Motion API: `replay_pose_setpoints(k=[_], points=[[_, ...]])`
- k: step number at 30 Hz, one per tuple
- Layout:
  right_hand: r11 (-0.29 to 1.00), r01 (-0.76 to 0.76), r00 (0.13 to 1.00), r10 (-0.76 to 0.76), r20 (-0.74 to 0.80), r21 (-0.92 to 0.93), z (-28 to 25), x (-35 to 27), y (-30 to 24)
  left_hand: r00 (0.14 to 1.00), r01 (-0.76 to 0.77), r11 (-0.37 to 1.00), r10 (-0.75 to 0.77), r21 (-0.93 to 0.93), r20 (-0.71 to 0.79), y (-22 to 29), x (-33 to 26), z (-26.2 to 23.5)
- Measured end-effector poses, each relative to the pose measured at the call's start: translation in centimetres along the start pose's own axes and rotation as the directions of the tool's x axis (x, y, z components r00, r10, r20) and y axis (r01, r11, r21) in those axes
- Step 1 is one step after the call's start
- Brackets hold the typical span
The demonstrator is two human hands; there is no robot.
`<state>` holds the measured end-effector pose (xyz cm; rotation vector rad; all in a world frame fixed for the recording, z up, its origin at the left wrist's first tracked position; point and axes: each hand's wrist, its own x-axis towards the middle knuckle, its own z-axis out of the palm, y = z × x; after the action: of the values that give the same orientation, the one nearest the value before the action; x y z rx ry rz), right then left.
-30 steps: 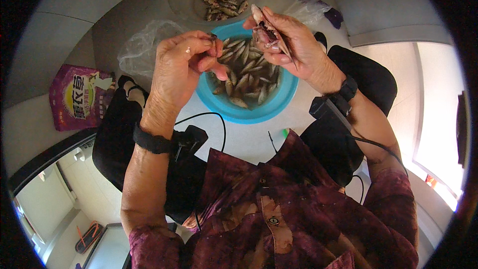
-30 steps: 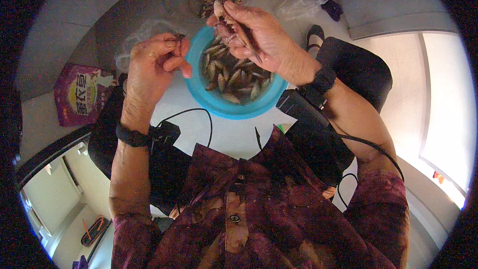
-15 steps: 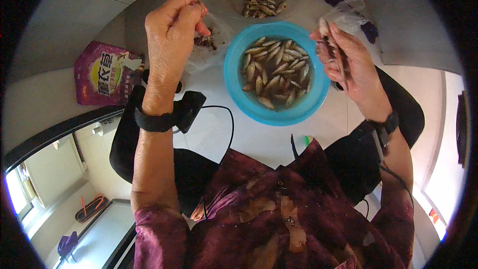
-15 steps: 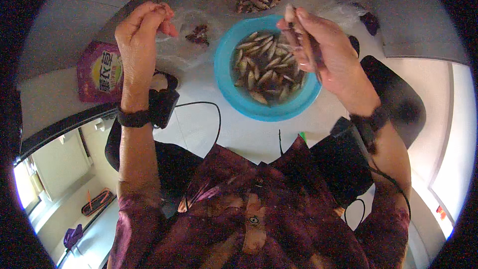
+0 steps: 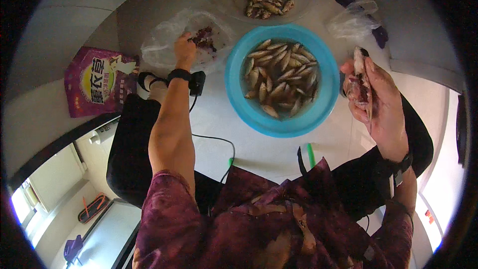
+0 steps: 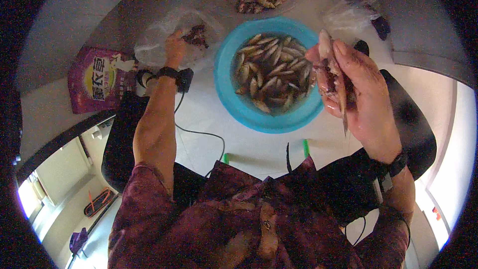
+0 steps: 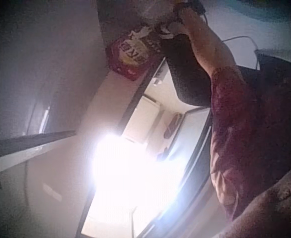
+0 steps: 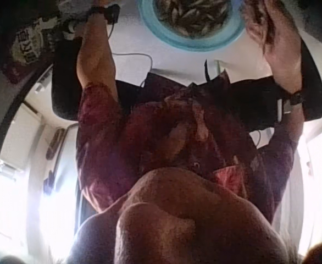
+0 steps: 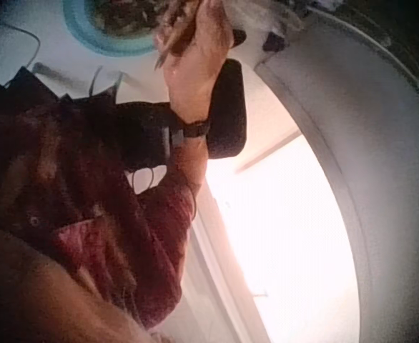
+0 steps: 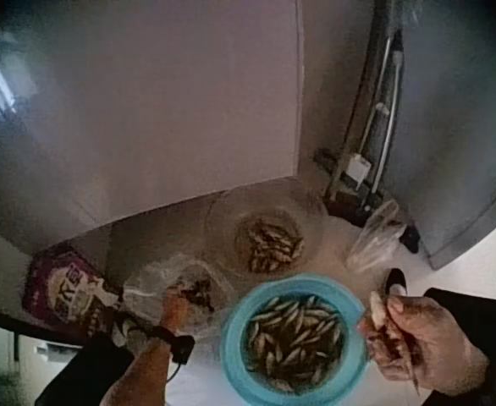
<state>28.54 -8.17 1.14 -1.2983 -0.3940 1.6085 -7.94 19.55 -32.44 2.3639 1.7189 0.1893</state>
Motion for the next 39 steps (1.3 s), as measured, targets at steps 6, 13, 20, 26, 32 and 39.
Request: replay_pose_setpoints(k=[6, 13, 20, 26, 32, 39], points=[[0.994, 0.022, 0.991, -0.035, 0.127, 0.104, 0.1, 0.6, 0.4, 0.973, 0.226, 0.972, -0.223, -0.061, 0.051, 1.8, -1.0, -1.0], [0.964, -0.008, 0.956, -0.071, 0.286, 0.267, -0.2, 1.1, 1.4, 0.997, 0.051, 0.989, -0.041, -0.14, 0.072, 5.6, -2.6, -2.3], [0.969, 0.088, 0.947, -0.153, 0.283, 0.23, -0.1, 0.5, 2.0, 0.933, 0.17, 0.866, 0.013, -0.471, 0.36, 14.9, -3.5, -13.1], [0.971, 0.121, 0.934, -0.181, 0.307, 0.205, 0.0, 1.0, 2.2, 0.89, 0.207, 0.322, 0.329, -0.924, 0.315, 26.4, -9.6, -24.2], [0.972, 0.158, 0.948, -0.198, 0.25, 0.174, 0.0, 0.7, 2.9, 0.814, 0.228, 0.344, 0.446, -0.911, 0.372, 30.9, -14.5, -27.9], [0.983, 0.178, 0.947, -0.184, 0.263, 0.047, 0.5, 0.9, 3.2, 0.873, 0.193, 0.38, 0.354, -0.905, 0.335, 31.2, -15.4, -27.3]])
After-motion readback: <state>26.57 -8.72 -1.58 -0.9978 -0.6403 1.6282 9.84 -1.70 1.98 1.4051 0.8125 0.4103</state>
